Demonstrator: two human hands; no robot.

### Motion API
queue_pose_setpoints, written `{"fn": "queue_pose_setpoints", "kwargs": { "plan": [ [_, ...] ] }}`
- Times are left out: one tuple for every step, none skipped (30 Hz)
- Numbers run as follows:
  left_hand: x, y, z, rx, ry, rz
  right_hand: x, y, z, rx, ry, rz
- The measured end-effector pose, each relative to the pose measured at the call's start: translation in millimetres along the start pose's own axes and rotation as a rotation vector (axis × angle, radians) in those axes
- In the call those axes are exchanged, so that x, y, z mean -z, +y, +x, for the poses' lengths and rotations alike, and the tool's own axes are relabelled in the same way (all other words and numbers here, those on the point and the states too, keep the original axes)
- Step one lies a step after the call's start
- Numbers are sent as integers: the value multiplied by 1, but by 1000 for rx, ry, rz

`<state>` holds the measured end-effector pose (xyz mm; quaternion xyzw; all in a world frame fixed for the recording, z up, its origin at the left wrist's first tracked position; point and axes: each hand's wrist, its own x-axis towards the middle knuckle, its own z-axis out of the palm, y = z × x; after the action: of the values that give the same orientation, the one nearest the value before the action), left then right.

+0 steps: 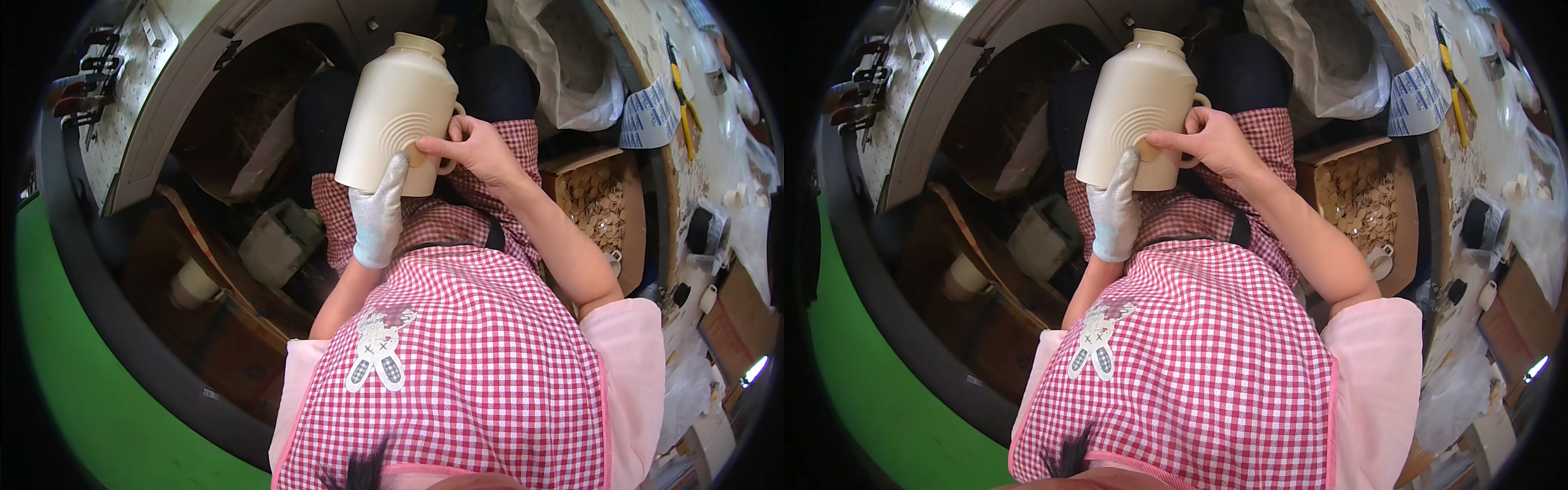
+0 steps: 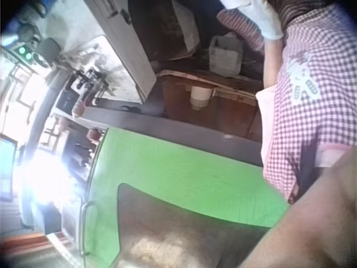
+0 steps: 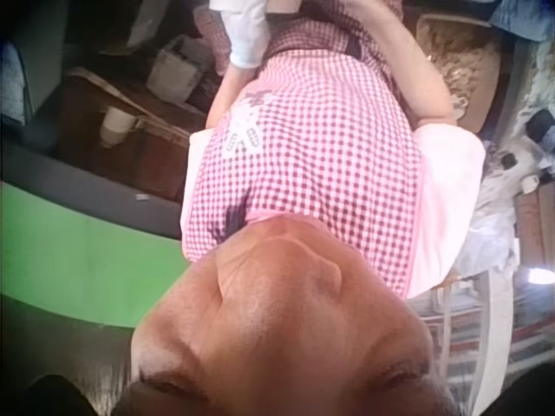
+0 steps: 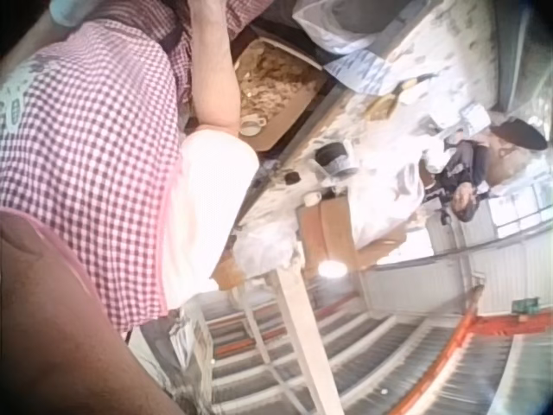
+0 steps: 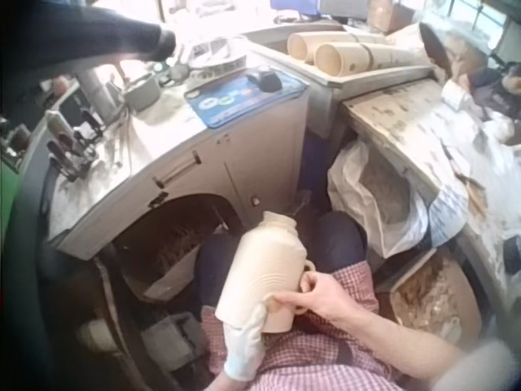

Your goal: The person repeatedly picks up white ceramic pitchers, smooths the rim and body with a small tool, and places them on a nearby surface. The person also uses pliers to remove small protrusions from the pitcher openings.

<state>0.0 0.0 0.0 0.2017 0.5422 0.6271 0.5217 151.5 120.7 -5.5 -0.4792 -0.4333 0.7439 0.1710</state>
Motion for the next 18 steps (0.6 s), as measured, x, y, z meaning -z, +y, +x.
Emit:
{"fn": "queue_pose_setpoints", "kwargs": {
  "plan": [
    [1,3,1,4,-12,-17,-2,-2,1,12,5,6],
    [1,5,2,9,-21,-33,-4,-5,0,21,9,12],
    [-1,7,1,11,-17,-93,-4,-8,-2,26,-6,15],
    [-2,9,0,12,-12,-148,-3,-11,-4,31,-24,21],
    [-4,10,-4,26,-3,-207,-2,-11,-8,42,-49,41],
    [-4,9,-1,12,-5,-174,-2,-12,-7,65,2,-25],
    [-4,7,2,0,-4,-143,-2,-11,-5,103,40,-78],
    [-1,7,2,19,12,-99,-6,-7,-3,146,64,-101],
    [4,6,2,-49,2,36,-10,-2,2,179,120,-199],
    [6,5,3,-45,27,12,-15,1,9,224,167,-274],
    [7,5,7,-56,40,-12,-19,1,16,238,238,-377],
    [9,6,9,-17,56,-101,-22,1,18,323,281,-473],
    [10,7,11,7,50,-206,-21,1,17,308,203,-387],
    [13,9,10,-43,-34,-163,-17,-2,17,263,141,-325],
    [9,7,7,-35,-31,-247,-9,-6,16,243,70,-238],
    [10,9,5,-115,-71,-36,-1,-8,10,278,-23,-150],
    [10,10,5,-189,-96,79,4,-8,6,255,-8,-239],
    [10,11,4,-158,-90,59,0,-6,6,359,73,-354]
  ]
}}
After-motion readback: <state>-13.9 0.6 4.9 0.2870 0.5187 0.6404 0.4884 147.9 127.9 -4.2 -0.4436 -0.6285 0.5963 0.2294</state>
